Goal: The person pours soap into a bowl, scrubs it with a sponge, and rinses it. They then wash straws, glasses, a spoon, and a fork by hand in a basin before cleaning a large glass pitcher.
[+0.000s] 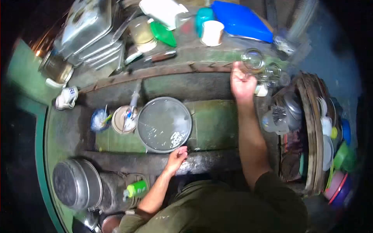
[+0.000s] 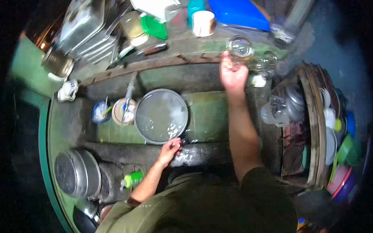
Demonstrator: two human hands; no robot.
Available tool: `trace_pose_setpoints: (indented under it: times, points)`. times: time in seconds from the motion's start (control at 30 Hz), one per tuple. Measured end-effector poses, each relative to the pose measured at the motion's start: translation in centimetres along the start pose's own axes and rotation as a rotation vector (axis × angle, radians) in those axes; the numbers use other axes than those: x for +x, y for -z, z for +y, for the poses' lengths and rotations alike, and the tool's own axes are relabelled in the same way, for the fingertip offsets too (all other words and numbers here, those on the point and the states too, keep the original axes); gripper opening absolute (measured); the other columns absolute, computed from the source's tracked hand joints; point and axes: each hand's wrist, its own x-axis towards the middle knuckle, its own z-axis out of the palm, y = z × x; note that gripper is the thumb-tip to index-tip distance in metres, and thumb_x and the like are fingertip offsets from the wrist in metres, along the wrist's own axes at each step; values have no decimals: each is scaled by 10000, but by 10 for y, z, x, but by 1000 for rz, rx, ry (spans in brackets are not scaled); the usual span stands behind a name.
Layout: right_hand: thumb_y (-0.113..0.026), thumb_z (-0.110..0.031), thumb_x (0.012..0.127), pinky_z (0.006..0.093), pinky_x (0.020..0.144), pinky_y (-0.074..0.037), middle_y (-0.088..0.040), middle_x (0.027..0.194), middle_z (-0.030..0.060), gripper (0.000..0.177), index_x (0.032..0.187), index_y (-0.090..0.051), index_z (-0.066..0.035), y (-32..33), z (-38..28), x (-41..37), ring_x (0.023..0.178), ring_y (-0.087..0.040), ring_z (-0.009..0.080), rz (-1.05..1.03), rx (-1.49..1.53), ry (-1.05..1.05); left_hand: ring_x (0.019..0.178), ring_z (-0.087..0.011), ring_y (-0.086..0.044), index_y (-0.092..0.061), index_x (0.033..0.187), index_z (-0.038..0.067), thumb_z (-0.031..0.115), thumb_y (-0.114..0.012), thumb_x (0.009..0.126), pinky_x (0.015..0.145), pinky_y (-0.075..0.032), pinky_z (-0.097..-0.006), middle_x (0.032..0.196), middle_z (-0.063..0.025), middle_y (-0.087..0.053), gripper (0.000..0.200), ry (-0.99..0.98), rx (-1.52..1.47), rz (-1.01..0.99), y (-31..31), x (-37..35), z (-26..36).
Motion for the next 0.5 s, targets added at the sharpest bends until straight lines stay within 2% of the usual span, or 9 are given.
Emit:
trace_pose_setpoints:
  times: [0.03, 0.13, 0.2, 0.27, 0.3, 0.33, 0.4, 0.47, 0.5]
  points:
    - [-461, -30, 867, 251, 526, -417, -552, 962, 287, 231, 1018, -527, 131, 17, -6, 8, 596, -458, 170, -101, 0, 39, 863, -102, -581, -552, 1257, 52, 111, -609, 920, 682, -483, -247, 1145, -66, -626, 347, 2, 1, 38, 12, 4, -7]
    - [-461, 15, 848, 237, 545, -427, -543, 994, 260, 232, 1040, -539, 120, 25, -9, 13, 683, -513, 200, -226, -19, 22, 869, -101, -583, -573, 1226, 35, 135, -632, 902, 691, -485, -258, 1092, -57, -649, 344, 19, 12, 172, 53, 29, -16]
    - [-455, 11, 868, 247, 587, -457, -538, 1024, 229, 255, 1100, -527, 88, 36, -11, 18, 826, -533, 277, -51, -57, 65, 897, -112, -593, -575, 1221, 27, 141, -638, 898, 742, -498, -272, 1074, -67, -656, 349, -113, 204, 260, 92, 63, -40]
    - [-457, 2, 885, 257, 592, -467, -541, 1035, 205, 266, 1136, -515, 69, 75, -34, 36, 924, -509, 334, 3, 144, -80, 956, -140, -603, -578, 1223, 39, 154, -653, 884, 819, -495, -289, 1065, -89, -662, 365, -112, 316, 328, 134, 104, -66]
    - [-467, -17, 901, 265, 612, -483, -537, 1043, 209, 252, 1131, -518, 73, 88, -37, 37, 923, -510, 308, 74, 85, -26, 1014, -220, -622, -585, 1219, 60, 181, -681, 852, 897, -480, -326, 1073, -141, -664, 398, -15, 477, 350, 141, 109, -47]
    - [-486, -20, 898, 272, 644, -505, -527, 1063, 212, 262, 1142, -514, 73, 91, -32, 33, 917, -510, 289, 76, 88, -12, 1121, -312, -582, -578, 1233, 82, 199, -698, 820, 959, -451, -380, 1139, -191, -636, 446, -175, 730, 320, 161, 129, -59]
    - [-476, -28, 917, 292, 704, -527, -519, 1068, 225, 276, 1174, -493, 71, 92, -28, 24, 930, -523, 289, -1, 73, -8, 1238, -382, -475, -511, 1319, 121, 189, -697, 798, 1031, -403, -431, 1349, -209, -491, 557, -169, 914, 305, 181, 163, -82]
    - [-480, -34, 924, 309, 737, -545, -496, 1165, 236, 297, 1204, -471, 64, 111, -54, 20, 989, -541, 326, 154, 167, 94, 1278, -397, -421, -454, 1369, 145, 186, -692, 794, 1056, -378, -451, 1422, -201, -389, 623, -51, 1060, 282, 175, 172, -64]
    - [-491, -27, 920, 336, 803, -550, -430, 1286, 255, 308, 1211, -448, 65, 96, -35, 8, 1098, -543, 361, -22, -196, 134, 1319, -412, -368, -396, 1418, 169, 183, -688, 790, 1082, -352, -471, 1496, -194, -287, 692, 61, 1225, 257, 172, 180, -57]
